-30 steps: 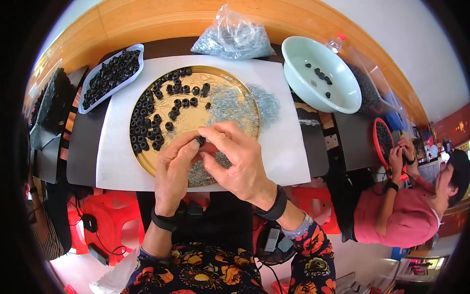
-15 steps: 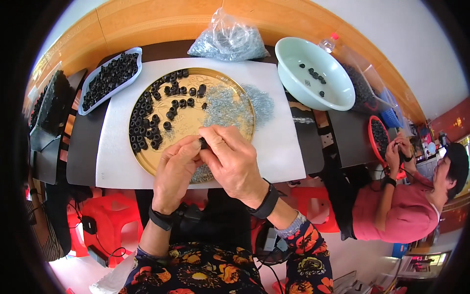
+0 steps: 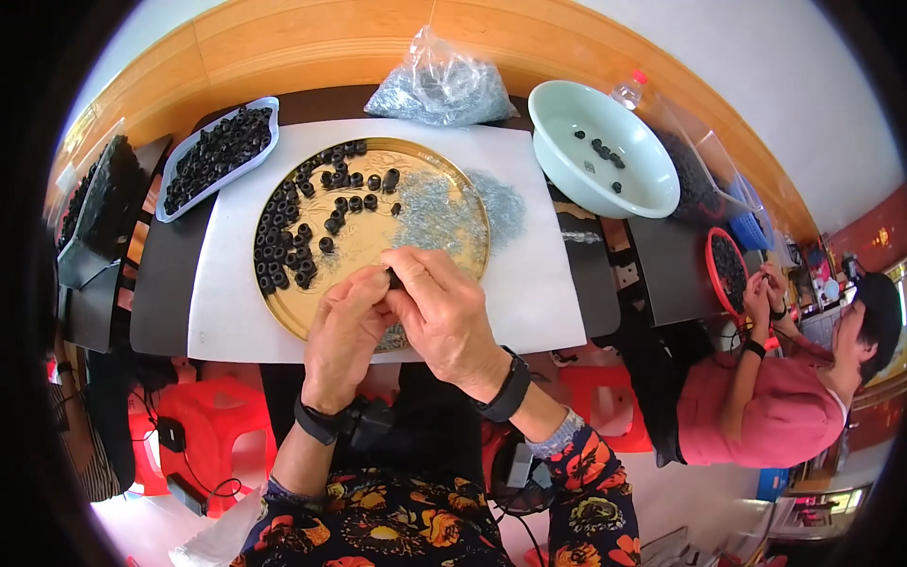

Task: Manually assembling small black plastic components by hand on a tray.

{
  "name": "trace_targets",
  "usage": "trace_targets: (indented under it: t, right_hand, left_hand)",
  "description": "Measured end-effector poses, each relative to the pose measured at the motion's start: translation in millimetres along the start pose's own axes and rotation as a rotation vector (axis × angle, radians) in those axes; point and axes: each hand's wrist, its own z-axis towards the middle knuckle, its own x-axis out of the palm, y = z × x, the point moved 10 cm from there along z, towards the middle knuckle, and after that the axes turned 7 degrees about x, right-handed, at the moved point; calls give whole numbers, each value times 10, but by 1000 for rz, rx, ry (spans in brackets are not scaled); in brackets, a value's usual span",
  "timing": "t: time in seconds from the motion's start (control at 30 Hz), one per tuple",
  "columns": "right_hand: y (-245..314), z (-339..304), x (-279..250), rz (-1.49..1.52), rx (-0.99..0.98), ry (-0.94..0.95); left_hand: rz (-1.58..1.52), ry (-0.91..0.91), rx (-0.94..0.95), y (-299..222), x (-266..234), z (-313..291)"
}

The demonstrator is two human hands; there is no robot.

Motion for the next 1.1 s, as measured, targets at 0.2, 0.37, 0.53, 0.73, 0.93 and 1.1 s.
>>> trace_targets:
  t: [0.2,0.37,0.53,0.73,0.93,1.1]
  right_hand:
    - [-95,47,-37,92,93,13]
    - [6,76,38,244,157,94]
    - [-207,-122,280,485,391,160]
    - [-390,-267,349,576,436,74]
    - [-357,-287,333,529,417,-1]
    - [-417,-338,340,575,444,-10]
  left_hand:
    - [399,-46,225,-365,116,-34]
    - [631,-149,450,-609,197,-71]
    - [598,-19,474,-487,331,29]
    - [661,-81,361,-323,218,56]
    - [643,-107,455,-358,252,51]
    - [719,-92,467,-402,255,52]
